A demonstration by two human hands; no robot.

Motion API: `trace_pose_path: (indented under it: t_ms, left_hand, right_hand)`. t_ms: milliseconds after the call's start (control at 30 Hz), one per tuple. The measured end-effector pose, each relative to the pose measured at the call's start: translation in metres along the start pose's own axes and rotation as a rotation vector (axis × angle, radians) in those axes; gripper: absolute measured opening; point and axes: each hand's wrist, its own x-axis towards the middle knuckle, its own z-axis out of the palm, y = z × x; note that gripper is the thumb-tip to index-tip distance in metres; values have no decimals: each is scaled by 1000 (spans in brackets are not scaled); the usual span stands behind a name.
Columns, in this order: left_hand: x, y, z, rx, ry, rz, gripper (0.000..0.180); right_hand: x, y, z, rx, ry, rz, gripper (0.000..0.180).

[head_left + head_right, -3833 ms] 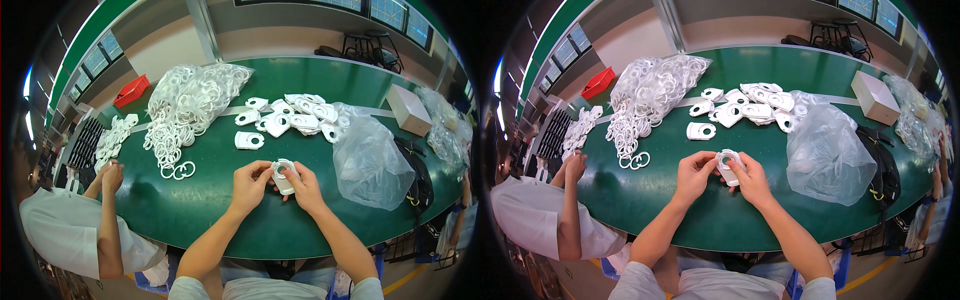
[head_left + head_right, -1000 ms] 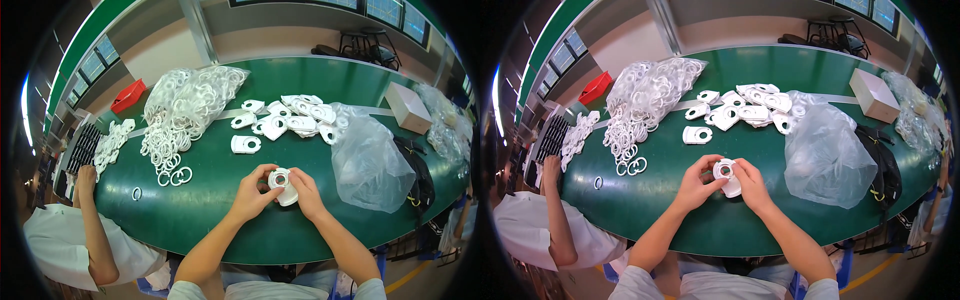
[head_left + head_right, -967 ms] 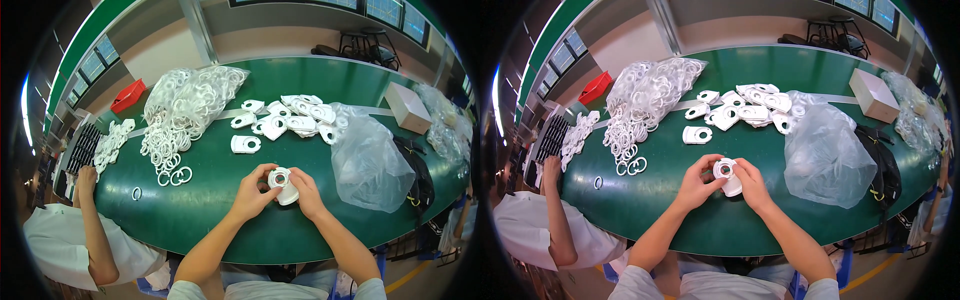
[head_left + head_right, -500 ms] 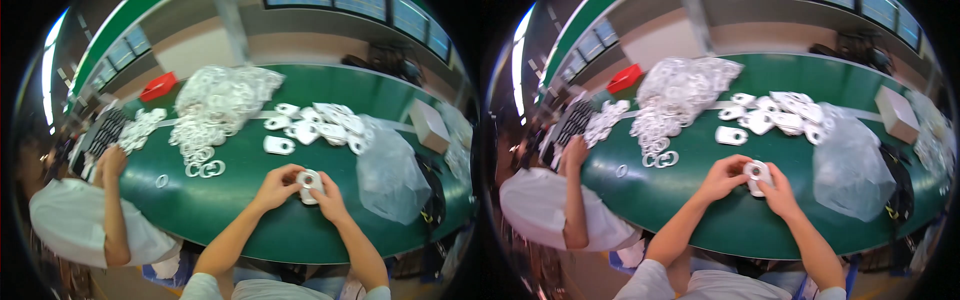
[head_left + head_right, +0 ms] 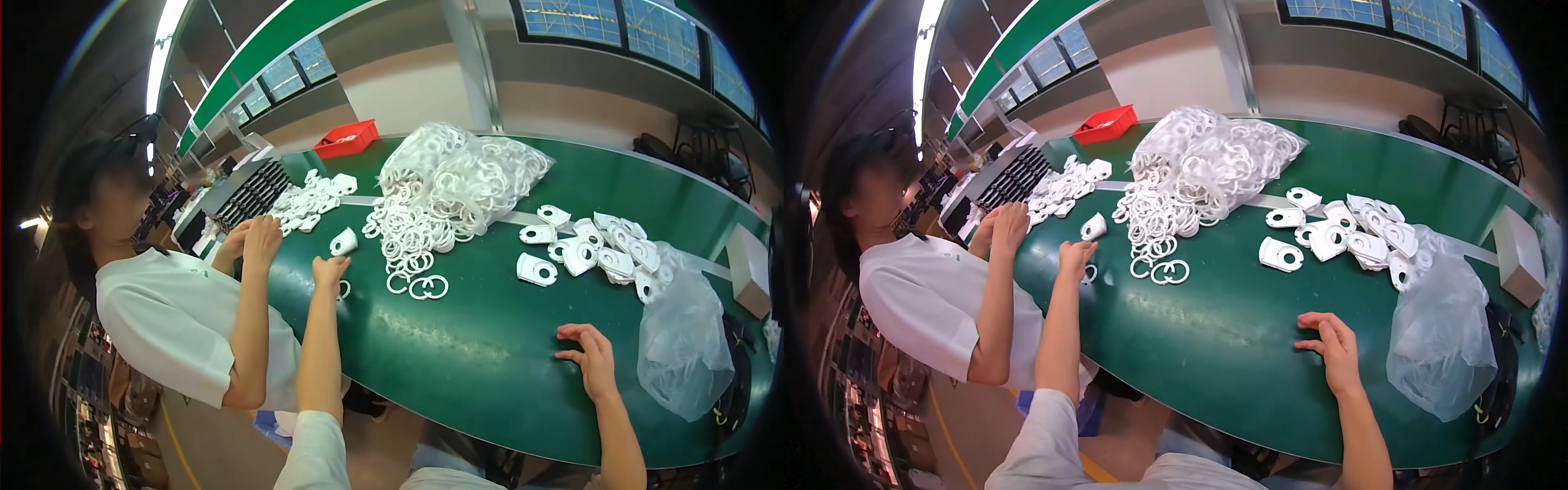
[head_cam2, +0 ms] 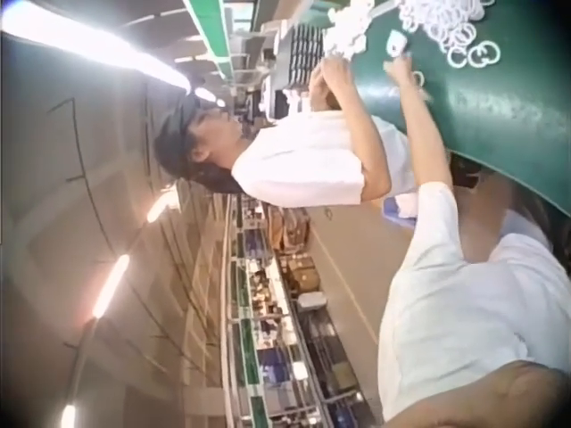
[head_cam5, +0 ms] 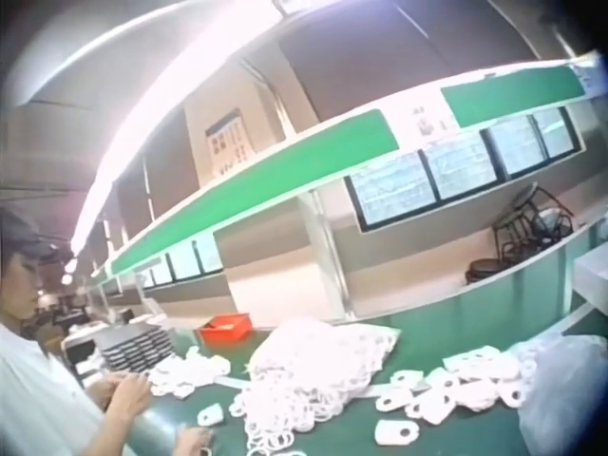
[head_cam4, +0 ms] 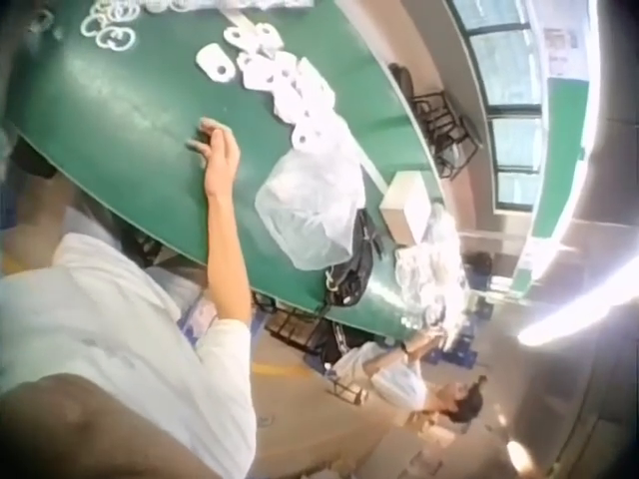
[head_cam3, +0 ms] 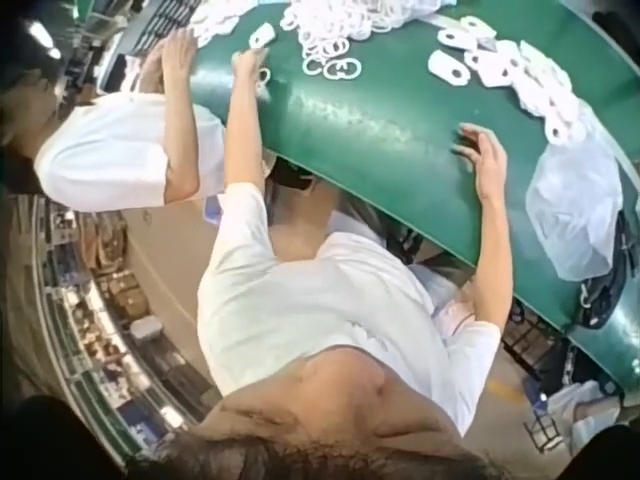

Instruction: Assembling small white plastic components by hand at a factory workbench.

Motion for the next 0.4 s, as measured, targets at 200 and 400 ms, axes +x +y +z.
trace_pose_path:
  t_ms: [200,400]
  left_hand:
    - [-54,-7,79,422,-119,423,37]
    - [-215,13,175,544,-956,649,33]
  right_hand:
    - [-1,0,-13,-76,14,44,24]
    - [-34,-44,-42,-477,-146,209,17]
